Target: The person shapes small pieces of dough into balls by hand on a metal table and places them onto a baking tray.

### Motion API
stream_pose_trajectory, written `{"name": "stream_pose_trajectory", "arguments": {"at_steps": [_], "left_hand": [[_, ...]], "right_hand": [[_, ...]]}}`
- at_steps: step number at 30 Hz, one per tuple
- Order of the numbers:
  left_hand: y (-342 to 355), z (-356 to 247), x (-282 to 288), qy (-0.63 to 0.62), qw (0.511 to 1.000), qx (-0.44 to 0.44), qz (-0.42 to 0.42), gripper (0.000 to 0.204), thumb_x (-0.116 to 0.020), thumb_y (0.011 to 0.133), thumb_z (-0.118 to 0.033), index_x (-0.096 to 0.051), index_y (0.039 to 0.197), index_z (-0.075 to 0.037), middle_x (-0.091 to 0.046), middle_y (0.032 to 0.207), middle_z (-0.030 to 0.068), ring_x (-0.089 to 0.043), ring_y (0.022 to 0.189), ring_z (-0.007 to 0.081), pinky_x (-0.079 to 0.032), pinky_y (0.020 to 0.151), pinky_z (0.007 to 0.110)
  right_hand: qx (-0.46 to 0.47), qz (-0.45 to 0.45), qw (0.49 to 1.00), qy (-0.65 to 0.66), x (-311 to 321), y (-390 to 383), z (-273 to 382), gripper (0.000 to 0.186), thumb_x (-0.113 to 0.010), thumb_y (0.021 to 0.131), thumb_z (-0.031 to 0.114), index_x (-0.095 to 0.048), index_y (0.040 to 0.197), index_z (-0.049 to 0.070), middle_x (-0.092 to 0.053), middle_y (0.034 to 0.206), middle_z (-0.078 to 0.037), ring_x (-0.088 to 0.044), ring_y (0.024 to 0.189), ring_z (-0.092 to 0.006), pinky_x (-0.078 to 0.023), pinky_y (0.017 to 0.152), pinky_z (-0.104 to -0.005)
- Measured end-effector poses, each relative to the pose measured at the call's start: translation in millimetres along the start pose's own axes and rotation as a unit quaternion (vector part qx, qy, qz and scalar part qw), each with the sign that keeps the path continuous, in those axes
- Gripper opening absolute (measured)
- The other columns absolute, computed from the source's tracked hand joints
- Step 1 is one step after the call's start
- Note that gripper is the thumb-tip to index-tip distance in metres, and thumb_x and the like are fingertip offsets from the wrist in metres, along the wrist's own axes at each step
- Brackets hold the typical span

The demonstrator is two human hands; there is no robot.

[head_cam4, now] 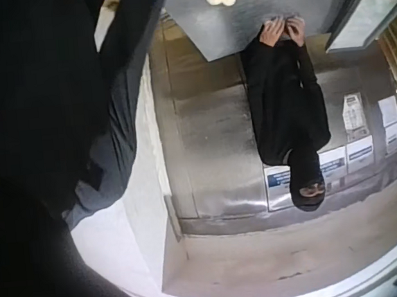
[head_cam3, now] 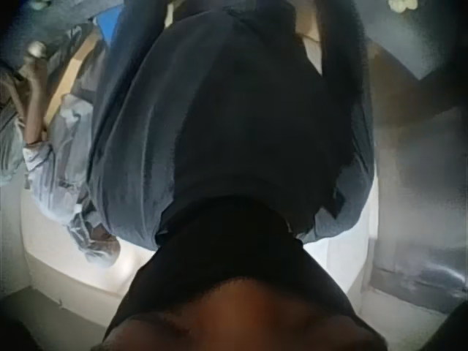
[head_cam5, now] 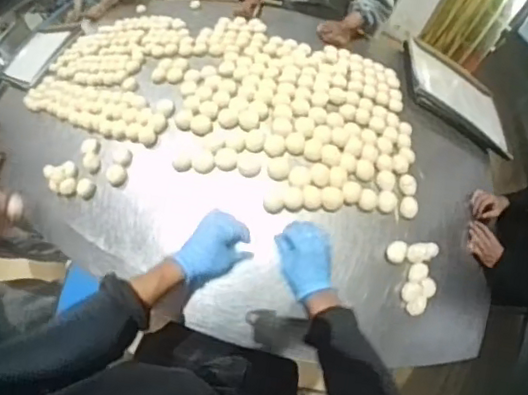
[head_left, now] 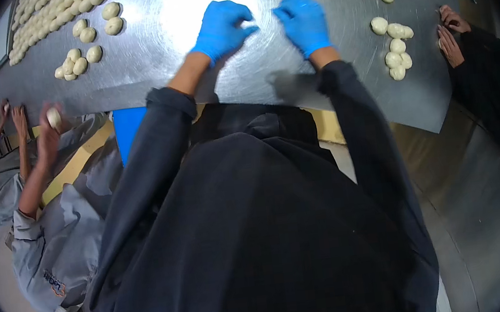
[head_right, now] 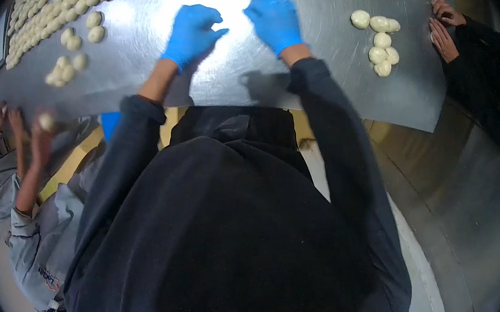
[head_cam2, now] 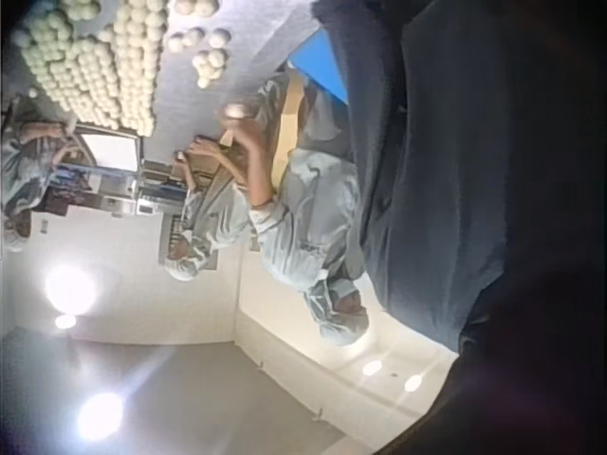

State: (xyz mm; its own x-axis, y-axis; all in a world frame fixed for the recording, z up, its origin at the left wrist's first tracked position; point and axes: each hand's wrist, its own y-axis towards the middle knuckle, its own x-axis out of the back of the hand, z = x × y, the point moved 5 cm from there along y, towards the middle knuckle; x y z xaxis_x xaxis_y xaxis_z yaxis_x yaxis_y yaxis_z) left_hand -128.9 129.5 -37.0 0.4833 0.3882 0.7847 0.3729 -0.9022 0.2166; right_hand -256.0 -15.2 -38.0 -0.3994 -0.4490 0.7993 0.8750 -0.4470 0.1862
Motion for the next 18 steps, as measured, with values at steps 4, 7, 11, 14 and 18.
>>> {"name": "stream_pose_trajectory", "arguments": {"at_steps": [4,7,11,14,18], "left_hand": [[-52,13,25,0.022,0.992,0.121,0.013,0.009,-0.07,0.078,-0.018,-0.072,0.071,-0.012,-0.073,0.082,0.0073,-0.068,0.083,0.0296,-0.051,0.076,0.042],[-92,-25,-3,0.008,1.0,0.006,-0.016,0.008,-0.07,0.082,-0.021,-0.074,0.078,-0.017,-0.072,0.081,0.003,-0.067,0.087,0.0242,-0.048,0.086,0.04],[-25,-20,-20,-0.001,1.0,0.005,-0.028,0.015,-0.076,0.081,-0.031,-0.074,0.083,-0.016,-0.069,0.078,0.004,-0.065,0.083,0.0279,-0.047,0.084,0.042],[-19,18,11,0.021,0.996,0.049,-0.077,0.016,-0.073,0.082,-0.028,-0.073,0.079,-0.013,-0.071,0.081,0.0084,-0.066,0.083,0.0314,-0.049,0.081,0.043],[-90,14,11,-0.03,0.994,0.105,0.027,0.012,-0.069,0.082,-0.024,-0.074,0.079,-0.013,-0.073,0.086,0.0097,-0.067,0.087,0.0314,-0.048,0.091,0.046]], "right_hand": [[0.031,-0.071,0.996,-0.035,27,-58,-39,0.015,-0.072,0.087,0.02,-0.071,0.084,0.006,-0.071,0.09,-0.012,-0.065,0.085,-0.0367,-0.051,0.079,-0.0447],[0.041,-0.056,0.997,0.046,-7,-99,-1,0.011,-0.069,0.087,0.021,-0.072,0.082,0.012,-0.071,0.092,-0.008,-0.066,0.089,-0.0318,-0.049,0.086,-0.0464],[0.083,-0.073,0.994,-0.023,-25,-30,18,0.017,-0.068,0.088,0.025,-0.071,0.078,0.012,-0.07,0.088,-0.007,-0.066,0.089,-0.0289,-0.049,0.085,-0.0467],[0.015,-0.035,0.998,-0.052,-5,-14,-12,0.019,-0.07,0.088,0.028,-0.073,0.081,0.01,-0.071,0.089,-0.009,-0.066,0.09,-0.0295,-0.049,0.086,-0.0471],[-0.048,-0.065,0.996,-0.026,8,-92,-19,0.014,-0.071,0.086,0.023,-0.075,0.085,0.01,-0.072,0.092,-0.009,-0.066,0.093,-0.0304,-0.05,0.09,-0.0457]]}}
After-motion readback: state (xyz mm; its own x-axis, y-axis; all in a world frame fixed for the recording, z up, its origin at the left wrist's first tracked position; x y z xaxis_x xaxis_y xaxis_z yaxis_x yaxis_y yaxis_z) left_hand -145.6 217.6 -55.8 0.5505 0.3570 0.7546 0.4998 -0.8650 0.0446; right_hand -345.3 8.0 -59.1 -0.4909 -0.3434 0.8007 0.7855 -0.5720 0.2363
